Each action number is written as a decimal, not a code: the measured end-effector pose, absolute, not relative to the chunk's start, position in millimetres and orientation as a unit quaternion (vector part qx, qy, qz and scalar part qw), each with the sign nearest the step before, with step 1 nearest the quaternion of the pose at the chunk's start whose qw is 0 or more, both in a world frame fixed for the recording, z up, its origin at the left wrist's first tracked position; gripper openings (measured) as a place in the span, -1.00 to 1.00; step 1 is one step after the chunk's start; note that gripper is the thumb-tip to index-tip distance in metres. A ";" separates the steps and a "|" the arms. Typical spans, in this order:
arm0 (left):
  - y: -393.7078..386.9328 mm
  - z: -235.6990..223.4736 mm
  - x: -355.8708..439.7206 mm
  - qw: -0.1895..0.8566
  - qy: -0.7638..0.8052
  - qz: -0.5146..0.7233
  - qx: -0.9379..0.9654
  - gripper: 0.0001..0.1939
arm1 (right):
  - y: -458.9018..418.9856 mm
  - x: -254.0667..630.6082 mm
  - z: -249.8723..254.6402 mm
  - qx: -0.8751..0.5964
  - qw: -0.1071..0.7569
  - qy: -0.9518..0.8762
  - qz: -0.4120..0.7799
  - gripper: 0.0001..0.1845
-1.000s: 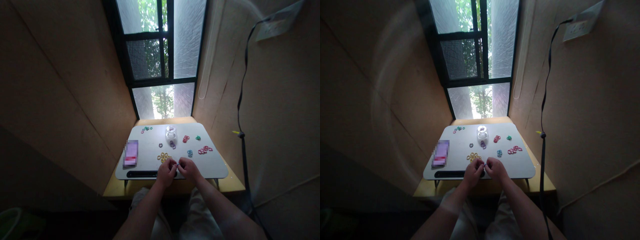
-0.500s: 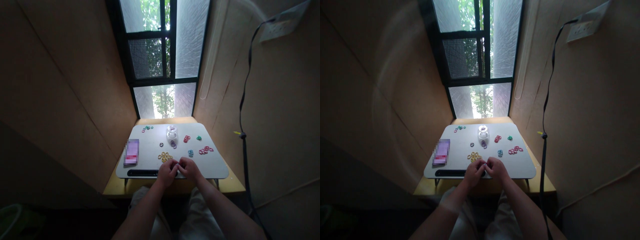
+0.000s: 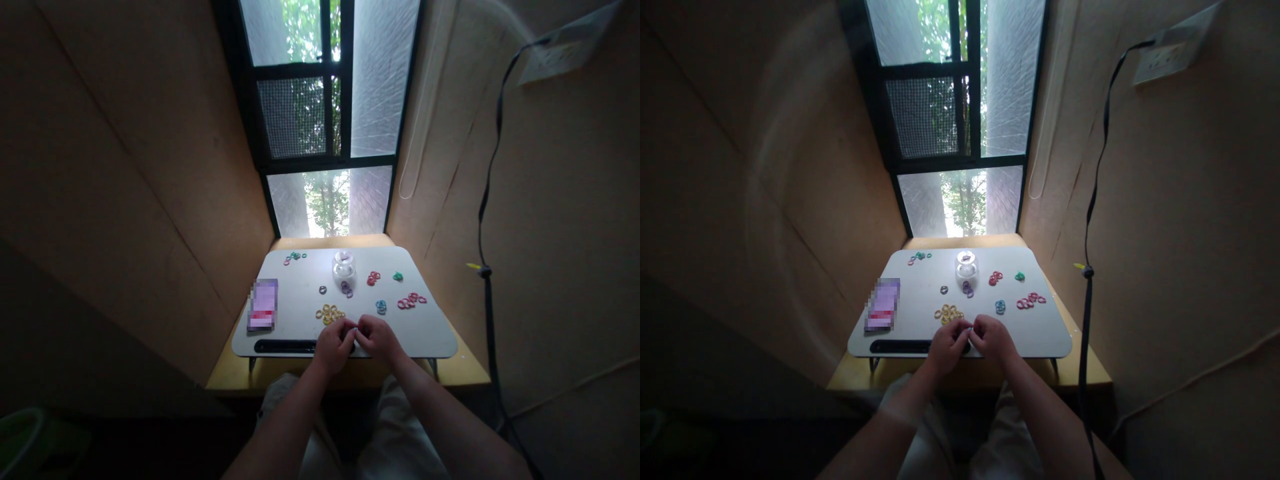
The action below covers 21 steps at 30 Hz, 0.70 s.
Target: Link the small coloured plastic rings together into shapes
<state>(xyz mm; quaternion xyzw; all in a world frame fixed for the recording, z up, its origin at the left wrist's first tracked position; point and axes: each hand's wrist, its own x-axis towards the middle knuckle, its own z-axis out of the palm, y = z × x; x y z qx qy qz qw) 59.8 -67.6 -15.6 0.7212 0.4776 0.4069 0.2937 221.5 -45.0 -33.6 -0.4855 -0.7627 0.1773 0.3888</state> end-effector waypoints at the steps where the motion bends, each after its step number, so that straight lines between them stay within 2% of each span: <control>1: -67.5 -15.7 59.7 0.295 0.477 0.407 0.721 -0.81 | -45.0 221.6 -33.9 -0.485 0.389 -0.763 0.177 -0.81; 21: -62.1 -21.0 60.2 0.288 0.478 0.403 0.725 -0.79 | -45.5 222.2 -32.9 -0.485 0.381 -0.767 0.178 -0.80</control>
